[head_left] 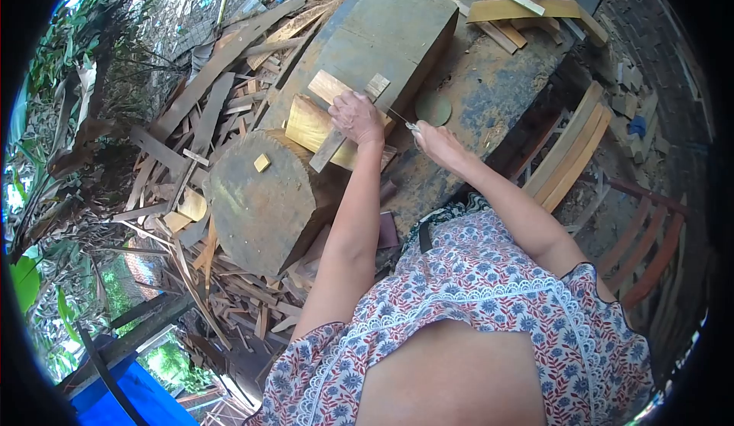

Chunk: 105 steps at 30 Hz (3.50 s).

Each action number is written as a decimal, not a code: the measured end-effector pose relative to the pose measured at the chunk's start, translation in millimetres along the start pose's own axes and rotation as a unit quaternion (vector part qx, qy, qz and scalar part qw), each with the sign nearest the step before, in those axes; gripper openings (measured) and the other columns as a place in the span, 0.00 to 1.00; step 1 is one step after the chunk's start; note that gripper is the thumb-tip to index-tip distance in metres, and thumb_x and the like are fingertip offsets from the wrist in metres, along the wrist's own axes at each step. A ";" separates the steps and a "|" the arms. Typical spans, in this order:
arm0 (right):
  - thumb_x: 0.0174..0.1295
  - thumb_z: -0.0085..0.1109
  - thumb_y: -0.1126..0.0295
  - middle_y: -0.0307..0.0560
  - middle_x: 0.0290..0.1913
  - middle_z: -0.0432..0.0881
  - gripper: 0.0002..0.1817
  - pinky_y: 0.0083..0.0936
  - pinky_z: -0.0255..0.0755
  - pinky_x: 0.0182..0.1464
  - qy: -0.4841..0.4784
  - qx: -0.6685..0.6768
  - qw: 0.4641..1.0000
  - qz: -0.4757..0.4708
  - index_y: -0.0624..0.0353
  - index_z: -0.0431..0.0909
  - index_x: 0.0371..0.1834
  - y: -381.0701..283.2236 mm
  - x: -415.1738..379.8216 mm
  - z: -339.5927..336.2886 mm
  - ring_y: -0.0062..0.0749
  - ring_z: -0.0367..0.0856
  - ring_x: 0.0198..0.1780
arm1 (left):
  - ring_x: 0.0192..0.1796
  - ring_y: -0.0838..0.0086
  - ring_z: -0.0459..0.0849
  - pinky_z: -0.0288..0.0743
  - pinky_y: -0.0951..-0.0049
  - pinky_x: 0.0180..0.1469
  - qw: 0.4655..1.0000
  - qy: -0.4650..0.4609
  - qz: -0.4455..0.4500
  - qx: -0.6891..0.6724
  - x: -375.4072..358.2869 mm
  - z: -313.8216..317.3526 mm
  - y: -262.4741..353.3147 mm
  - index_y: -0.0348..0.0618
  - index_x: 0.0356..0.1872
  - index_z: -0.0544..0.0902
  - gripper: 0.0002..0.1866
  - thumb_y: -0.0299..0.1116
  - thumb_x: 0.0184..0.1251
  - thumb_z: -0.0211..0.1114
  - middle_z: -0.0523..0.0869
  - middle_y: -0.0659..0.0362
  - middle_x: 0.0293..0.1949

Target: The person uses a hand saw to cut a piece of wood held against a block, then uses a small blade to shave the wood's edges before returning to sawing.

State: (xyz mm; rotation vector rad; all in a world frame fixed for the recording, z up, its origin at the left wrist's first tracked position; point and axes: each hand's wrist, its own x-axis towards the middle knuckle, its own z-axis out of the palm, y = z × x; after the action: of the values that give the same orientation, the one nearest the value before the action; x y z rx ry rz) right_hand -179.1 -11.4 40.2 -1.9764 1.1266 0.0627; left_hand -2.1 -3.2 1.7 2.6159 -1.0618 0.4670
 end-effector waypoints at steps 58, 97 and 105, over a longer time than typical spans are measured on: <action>0.69 0.45 0.60 0.65 0.37 0.82 0.14 0.52 0.73 0.45 0.009 -0.022 1.000 -0.011 0.60 0.71 0.43 5.2 -9.0 -0.9 0.63 0.80 0.44 | 0.45 0.58 0.75 0.70 0.58 0.45 1.000 -0.007 -0.012 -0.009 3.1 -2.1 -0.6 0.43 0.35 0.77 0.10 0.37 0.65 0.54 0.78 0.54 0.37; 0.69 0.45 0.62 0.69 0.34 0.80 0.13 0.55 0.70 0.40 0.076 0.013 0.994 -0.075 0.63 0.69 0.40 -17.1 40.3 14.7 0.68 0.77 0.40 | 0.44 0.58 0.76 0.71 0.58 0.44 1.000 -0.002 -0.011 -0.016 0.9 -2.8 -1.3 0.42 0.35 0.78 0.11 0.38 0.65 0.53 0.78 0.53 0.37; 0.69 0.44 0.60 0.67 0.38 0.81 0.15 0.54 0.72 0.44 0.023 0.010 1.000 -0.014 0.61 0.72 0.42 3.2 -6.7 5.7 0.65 0.79 0.44 | 0.45 0.58 0.76 0.71 0.57 0.44 1.000 -0.011 -0.010 -0.007 -0.6 0.5 -1.3 0.43 0.36 0.78 0.11 0.39 0.66 0.52 0.79 0.53 0.38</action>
State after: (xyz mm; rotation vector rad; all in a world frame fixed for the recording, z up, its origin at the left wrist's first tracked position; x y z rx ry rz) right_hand -183.5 -3.7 37.3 -1.9846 1.1232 -0.0089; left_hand -1.5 -2.1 0.9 2.6234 -1.0409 0.4268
